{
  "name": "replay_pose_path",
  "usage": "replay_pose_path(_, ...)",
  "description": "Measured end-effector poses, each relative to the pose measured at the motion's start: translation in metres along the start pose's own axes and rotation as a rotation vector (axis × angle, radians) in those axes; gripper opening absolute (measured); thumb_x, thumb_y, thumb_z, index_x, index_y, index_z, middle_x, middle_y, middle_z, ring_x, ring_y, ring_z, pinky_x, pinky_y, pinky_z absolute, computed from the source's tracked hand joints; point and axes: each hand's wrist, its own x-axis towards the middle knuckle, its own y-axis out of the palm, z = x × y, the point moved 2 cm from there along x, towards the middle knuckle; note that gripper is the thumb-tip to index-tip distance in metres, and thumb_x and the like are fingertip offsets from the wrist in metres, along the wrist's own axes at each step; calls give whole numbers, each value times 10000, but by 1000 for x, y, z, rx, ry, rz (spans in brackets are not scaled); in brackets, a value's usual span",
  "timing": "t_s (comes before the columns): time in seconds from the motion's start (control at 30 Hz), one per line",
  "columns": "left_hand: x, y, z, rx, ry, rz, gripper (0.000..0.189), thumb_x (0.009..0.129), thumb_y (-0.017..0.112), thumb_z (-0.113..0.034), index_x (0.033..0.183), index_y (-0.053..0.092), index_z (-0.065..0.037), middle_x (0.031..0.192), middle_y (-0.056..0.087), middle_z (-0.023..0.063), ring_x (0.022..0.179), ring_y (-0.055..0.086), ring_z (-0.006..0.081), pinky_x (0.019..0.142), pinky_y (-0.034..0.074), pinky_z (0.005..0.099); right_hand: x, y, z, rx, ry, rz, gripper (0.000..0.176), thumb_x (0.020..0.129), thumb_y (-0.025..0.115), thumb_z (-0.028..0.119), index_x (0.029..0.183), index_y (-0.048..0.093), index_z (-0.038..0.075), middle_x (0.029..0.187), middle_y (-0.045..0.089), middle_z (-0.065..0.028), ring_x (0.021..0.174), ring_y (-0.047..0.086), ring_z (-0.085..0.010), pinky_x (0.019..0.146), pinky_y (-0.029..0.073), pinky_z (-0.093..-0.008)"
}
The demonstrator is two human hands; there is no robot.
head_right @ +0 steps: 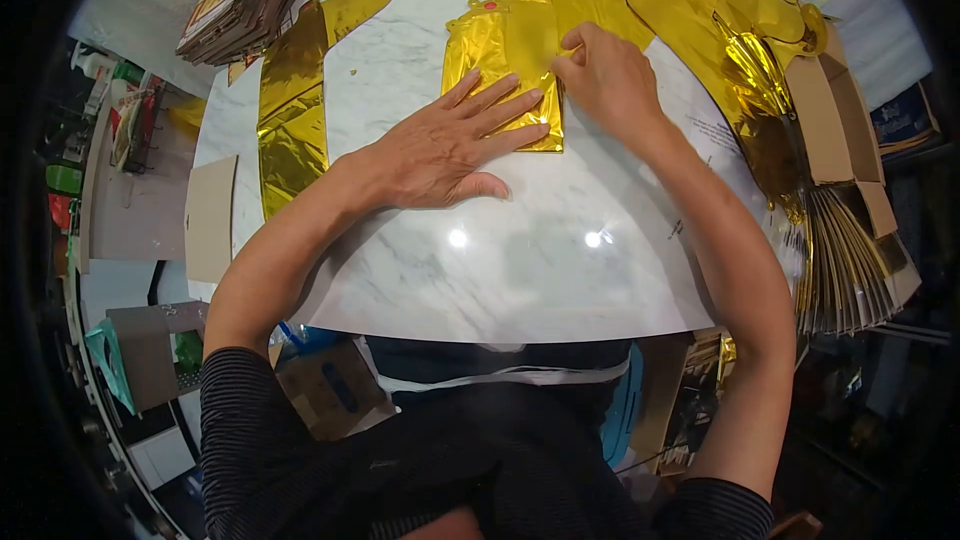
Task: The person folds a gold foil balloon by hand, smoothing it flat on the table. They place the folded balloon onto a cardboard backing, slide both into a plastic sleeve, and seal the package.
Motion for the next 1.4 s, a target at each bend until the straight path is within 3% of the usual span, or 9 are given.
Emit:
replay_pose_path(0.17,0,2,1,19,13,-16,811,1037,325,-720,1656,348,-196,1733,280,120,1624,183,321,1336,120,517,-82,-27,43,-87,-509,-25,375,858,621,-79,1221,680,-10,1218,715,-193,1122,681,-396,965,561,-463)
replay_pose_path(0.27,-1,3,4,-92,-23,-7,768,1047,424,-636,1654,328,-175,1745,239,124,1625,172,329,1340,88,510,-107,-21,35,-170,-522,77,524,765,636,-98,1287,651,-53,1362,661,-207,1260,629,-392,1068,524,-447)
replay_pose_path(0.33,-3,-3,11,-293,-27,-160,620,1059,600,-375,1595,423,-120,1699,343,155,1593,274,348,1303,253,486,-110,-20,34,-186,-535,111,546,751,634,-103,1296,645,-66,1400,641,-210,1303,608,-387,1092,511,-443)
replay_pose_path(0.37,-5,-6,13,-288,-29,-159,620,1059,600,-375,1595,423,-120,1699,343,155,1593,274,348,1303,253,486,-111,-19,33,-198,-532,132,563,740,633,-106,1302,639,-78,1417,631,-214,1326,593,-386,1103,503,-443)
replay_pose_path(0.43,-10,-14,23,-421,-236,-286,557,972,702,-112,1498,523,-75,1601,481,181,1478,464,379,1176,442,450,-111,-20,35,-207,-531,149,579,729,632,-109,1308,634,-91,1435,621,-218,1348,579,-386,1115,495,-444)
replay_pose_path(0.47,-11,-19,27,-264,-252,-455,437,915,760,-67,1336,648,-36,1395,653,174,1271,636,372,1016,542,423,-111,-20,35,-210,-529,150,576,728,633,-109,1304,634,-95,1432,622,-222,1347,579,-390,1114,495,-448)
replay_pose_path(0.6,-26,-24,33,-206,-472,-568,264,876,828,-169,1081,765,-16,1087,752,129,1061,698,332,915,556,420,-112,-19,36,-209,-532,142,566,728,634,-115,1294,634,-105,1428,620,-234,1345,579,-397,1113,495,-460)
replay_pose_path(1.0,-28,-11,13,-183,-472,-565,315,850,829,-163,1121,761,-17,1084,765,144,1073,691,345,922,554,427,-113,-17,39,-239,-526,155,483,807,620,-63,1287,636,-119,1436,604,-258,1347,572,-407,1149,454,-477)
replay_pose_path(1.4,-18,-14,27,-135,-434,-444,164,882,757,-99,1035,784,-49,1033,767,117,1095,673,339,929,553,418,-115,-16,39,-224,-517,130,558,760,608,-127,1318,617,-106,1443,605,-238,1362,561,-406,1149,461,-471)
